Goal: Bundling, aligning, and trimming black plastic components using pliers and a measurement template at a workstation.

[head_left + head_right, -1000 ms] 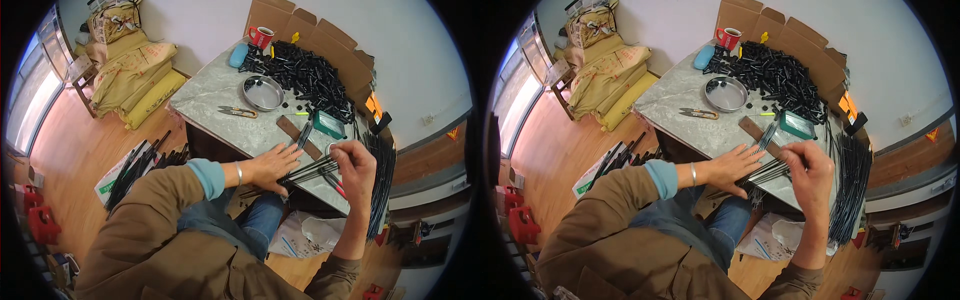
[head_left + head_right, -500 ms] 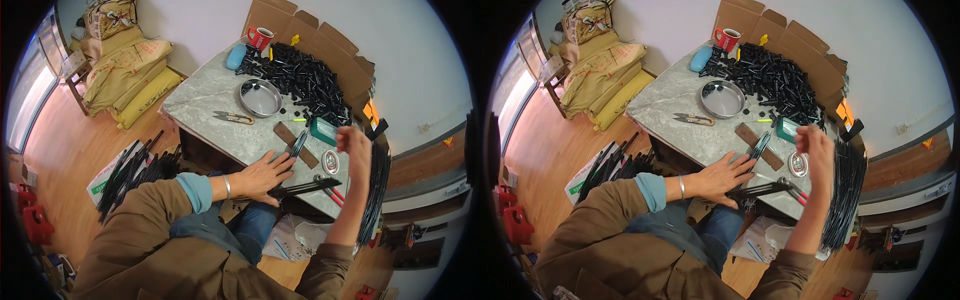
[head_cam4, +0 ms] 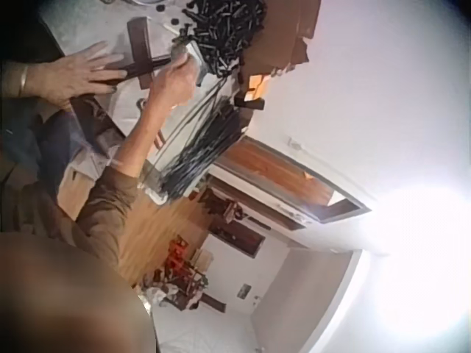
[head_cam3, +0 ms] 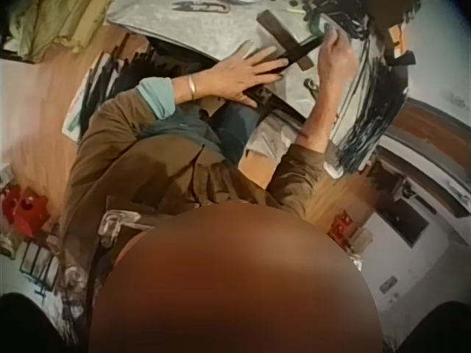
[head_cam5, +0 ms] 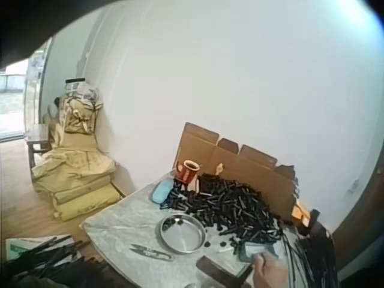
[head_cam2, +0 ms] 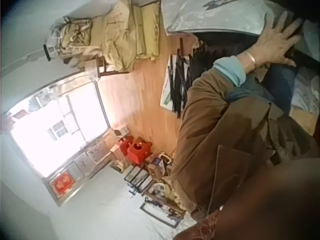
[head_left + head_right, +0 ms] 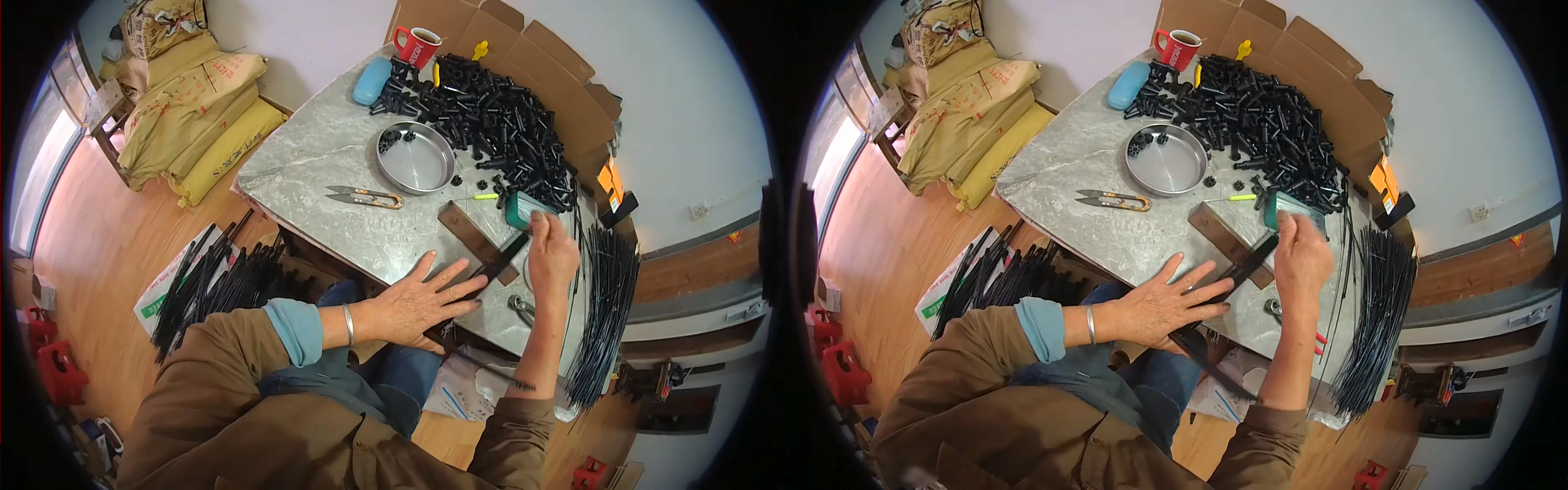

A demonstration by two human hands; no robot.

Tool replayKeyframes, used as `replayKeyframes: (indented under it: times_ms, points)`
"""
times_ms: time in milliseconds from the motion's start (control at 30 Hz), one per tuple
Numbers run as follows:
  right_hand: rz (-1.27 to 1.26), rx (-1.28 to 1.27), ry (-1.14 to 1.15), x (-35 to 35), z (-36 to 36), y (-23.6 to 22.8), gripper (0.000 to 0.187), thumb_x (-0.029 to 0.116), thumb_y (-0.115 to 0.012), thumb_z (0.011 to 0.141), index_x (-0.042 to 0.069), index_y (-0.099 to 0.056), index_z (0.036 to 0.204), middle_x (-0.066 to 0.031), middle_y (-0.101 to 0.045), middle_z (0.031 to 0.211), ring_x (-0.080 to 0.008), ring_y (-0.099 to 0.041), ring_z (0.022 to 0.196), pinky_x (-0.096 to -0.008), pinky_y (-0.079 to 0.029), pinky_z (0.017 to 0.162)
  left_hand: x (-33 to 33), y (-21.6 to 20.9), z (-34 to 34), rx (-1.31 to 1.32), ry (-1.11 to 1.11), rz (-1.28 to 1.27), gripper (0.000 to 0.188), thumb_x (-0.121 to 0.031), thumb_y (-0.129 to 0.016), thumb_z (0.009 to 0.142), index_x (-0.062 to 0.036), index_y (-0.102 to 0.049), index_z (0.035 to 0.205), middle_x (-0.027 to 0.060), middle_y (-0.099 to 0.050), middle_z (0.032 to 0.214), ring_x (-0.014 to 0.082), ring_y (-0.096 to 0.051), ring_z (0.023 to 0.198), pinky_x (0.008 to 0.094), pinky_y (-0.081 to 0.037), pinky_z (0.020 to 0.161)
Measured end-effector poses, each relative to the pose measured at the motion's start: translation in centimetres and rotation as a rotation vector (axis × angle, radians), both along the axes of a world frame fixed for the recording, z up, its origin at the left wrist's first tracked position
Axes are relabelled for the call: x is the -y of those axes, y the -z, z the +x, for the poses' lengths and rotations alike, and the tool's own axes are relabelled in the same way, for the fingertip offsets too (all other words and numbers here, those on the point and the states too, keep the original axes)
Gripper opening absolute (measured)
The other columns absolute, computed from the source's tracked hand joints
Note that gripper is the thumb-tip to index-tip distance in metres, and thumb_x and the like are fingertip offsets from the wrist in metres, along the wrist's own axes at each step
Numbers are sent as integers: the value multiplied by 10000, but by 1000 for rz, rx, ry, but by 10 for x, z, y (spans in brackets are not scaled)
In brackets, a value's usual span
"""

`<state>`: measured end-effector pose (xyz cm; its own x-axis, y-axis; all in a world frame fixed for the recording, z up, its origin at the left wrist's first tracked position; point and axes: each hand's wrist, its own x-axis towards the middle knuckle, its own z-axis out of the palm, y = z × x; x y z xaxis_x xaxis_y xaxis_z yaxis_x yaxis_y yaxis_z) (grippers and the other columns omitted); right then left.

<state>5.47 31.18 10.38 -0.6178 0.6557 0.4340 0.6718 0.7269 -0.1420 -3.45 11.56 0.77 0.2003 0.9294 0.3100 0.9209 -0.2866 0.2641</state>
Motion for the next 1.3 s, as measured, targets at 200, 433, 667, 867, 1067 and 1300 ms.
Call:
replayKeyframes:
  times_ms: [200,433,667,867,1067,1300]
  points:
    - [-24,-307,-153,-23,11,30,94,98,-603,868,28,-658,895,-129,-629,892,-315,-610,823,-388,-481,735,-4,8,7,41,-25,-10,901,-644,-625,740,-65,-401,1394,152,-212,1528,356,-149,1424,591,-172,1092]
    - [95,-164,-442,5,-15,68,83,58,-619,814,10,-669,860,-131,-636,872,-315,-598,838,-402,-487,757,-6,8,9,18,-27,-19,924,-629,-628,741,-37,-365,1399,178,-237,1512,359,-176,1418,564,-175,1106]
    - [19,-28,-415,-2,-17,64,101,60,-623,807,6,-674,875,-123,-634,893,-308,-584,863,-405,-482,765,-8,3,4,20,-33,-4,964,-644,-648,711,-9,-377,1383,206,-258,1495,374,-201,1405,521,-193,1117]
    - [85,-64,-407,-3,-21,68,150,48,-616,815,-3,-659,949,-139,-623,928,-328,-574,874,-406,-474,773,-10,0,3,15,-21,-9,979,-634,-673,689,16,-390,1365,210,-261,1492,380,-200,1403,473,-193,1129]
    - [140,-30,-394,15,-13,76,196,39,-627,784,-11,-638,973,-133,-610,950,-323,-548,898,-399,-472,798,-1,-3,7,77,-34,-59,967,-605,-697,685,11,-394,1366,212,-261,1491,370,-196,1407,496,-163,1132]
    - [-33,-277,-421,-21,-2,63,156,21,-589,842,-13,-645,984,-151,-610,891,-317,-592,823,-377,-479,728,2,-4,9,143,-3,-55,963,-593,-696,694,12,-382,1374,200,-230,1509,362,-172,1419,531,-152,1128]
